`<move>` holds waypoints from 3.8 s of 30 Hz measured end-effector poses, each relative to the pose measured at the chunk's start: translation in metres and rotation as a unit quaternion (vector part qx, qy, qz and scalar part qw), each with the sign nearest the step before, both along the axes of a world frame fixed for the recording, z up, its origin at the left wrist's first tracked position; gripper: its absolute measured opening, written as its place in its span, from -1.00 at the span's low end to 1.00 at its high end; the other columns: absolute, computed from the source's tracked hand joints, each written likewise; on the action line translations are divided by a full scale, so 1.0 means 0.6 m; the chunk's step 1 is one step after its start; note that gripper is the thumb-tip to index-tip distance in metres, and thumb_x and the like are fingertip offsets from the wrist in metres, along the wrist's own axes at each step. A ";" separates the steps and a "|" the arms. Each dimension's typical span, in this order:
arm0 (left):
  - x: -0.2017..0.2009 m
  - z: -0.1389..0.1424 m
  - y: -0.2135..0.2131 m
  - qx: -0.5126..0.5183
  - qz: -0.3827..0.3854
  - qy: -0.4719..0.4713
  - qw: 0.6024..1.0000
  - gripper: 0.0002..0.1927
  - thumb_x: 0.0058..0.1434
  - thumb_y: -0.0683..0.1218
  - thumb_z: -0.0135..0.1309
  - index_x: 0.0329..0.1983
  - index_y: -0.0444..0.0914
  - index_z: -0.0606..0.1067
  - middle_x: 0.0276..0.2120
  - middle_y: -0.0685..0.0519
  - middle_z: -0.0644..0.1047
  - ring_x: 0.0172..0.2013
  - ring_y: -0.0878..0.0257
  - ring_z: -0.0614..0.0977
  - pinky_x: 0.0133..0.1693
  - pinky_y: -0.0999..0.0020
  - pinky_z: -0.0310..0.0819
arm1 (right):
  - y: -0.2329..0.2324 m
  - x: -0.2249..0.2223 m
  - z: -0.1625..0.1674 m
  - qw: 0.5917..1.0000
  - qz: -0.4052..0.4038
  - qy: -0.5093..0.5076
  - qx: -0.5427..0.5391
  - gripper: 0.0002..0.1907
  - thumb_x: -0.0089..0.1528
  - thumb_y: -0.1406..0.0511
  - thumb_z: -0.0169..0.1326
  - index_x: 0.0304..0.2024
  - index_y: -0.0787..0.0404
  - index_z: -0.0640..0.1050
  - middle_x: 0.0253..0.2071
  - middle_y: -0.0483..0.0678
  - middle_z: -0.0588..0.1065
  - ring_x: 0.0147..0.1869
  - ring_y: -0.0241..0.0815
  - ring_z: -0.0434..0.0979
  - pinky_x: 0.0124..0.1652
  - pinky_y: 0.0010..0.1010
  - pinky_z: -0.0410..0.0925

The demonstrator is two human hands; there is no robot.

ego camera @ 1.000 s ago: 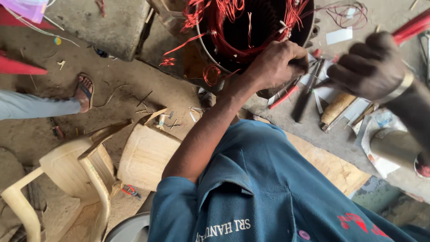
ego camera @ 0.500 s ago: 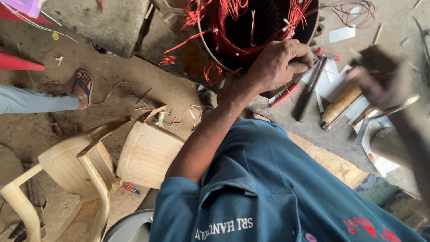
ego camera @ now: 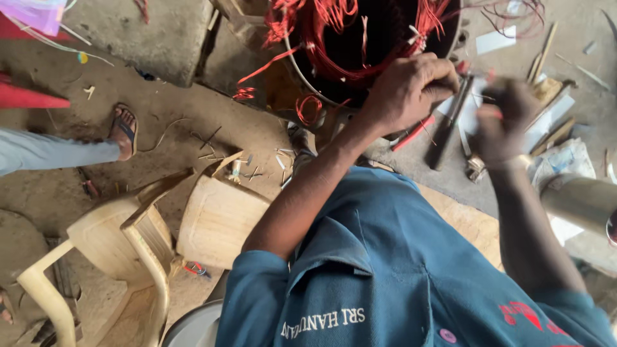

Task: The person arranges and presses red enameled copper wire coils into the slots of a motor stator core held in a stand, tucking wire ends by hand and using pliers to grip and position the wire, with scissors nearby on the bench. The clip ends as the person steps back from the workbench.

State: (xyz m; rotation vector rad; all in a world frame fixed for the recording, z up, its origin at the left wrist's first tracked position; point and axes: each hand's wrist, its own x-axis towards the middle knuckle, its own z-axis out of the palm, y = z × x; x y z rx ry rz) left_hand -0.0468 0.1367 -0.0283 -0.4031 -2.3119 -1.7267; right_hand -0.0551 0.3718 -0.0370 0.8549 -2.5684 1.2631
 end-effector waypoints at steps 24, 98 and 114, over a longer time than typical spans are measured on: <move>-0.001 0.010 -0.007 -0.011 -0.012 -0.061 0.998 -0.89 0.15 -0.13 0.30 -0.28 -0.19 0.60 -0.40 0.08 0.64 -0.31 0.21 0.70 -0.21 0.29 0.61 | -0.006 -0.053 0.051 0.990 0.074 -0.099 0.067 -0.48 0.20 0.03 0.25 -0.21 0.37 0.45 -0.41 -0.04 0.29 -0.31 -0.12 0.29 -0.33 -0.27 0.21; -0.019 -0.021 0.017 -0.023 -0.008 -0.039 0.999 -0.82 0.12 -0.11 0.29 -0.20 -0.18 0.62 -0.30 0.11 0.67 -0.29 0.28 0.73 -0.19 0.34 0.65 | 0.022 -0.135 0.120 0.806 0.260 0.348 0.402 -0.60 0.26 -0.07 0.24 -0.39 0.05 0.57 -0.52 -0.13 0.40 -0.45 -0.21 0.48 -0.35 -0.36 0.28; 0.017 0.008 0.016 -0.105 0.059 -0.025 0.992 -0.91 0.27 -0.08 0.14 -0.27 -0.13 0.46 -0.38 0.04 0.54 -0.36 0.02 0.64 -0.35 0.09 0.51 | -0.039 0.075 0.044 0.698 -0.097 -0.518 -0.485 -0.63 0.56 0.28 0.02 0.39 0.27 0.44 -0.35 -0.21 0.31 -0.35 -0.42 0.31 -0.39 -0.61 0.21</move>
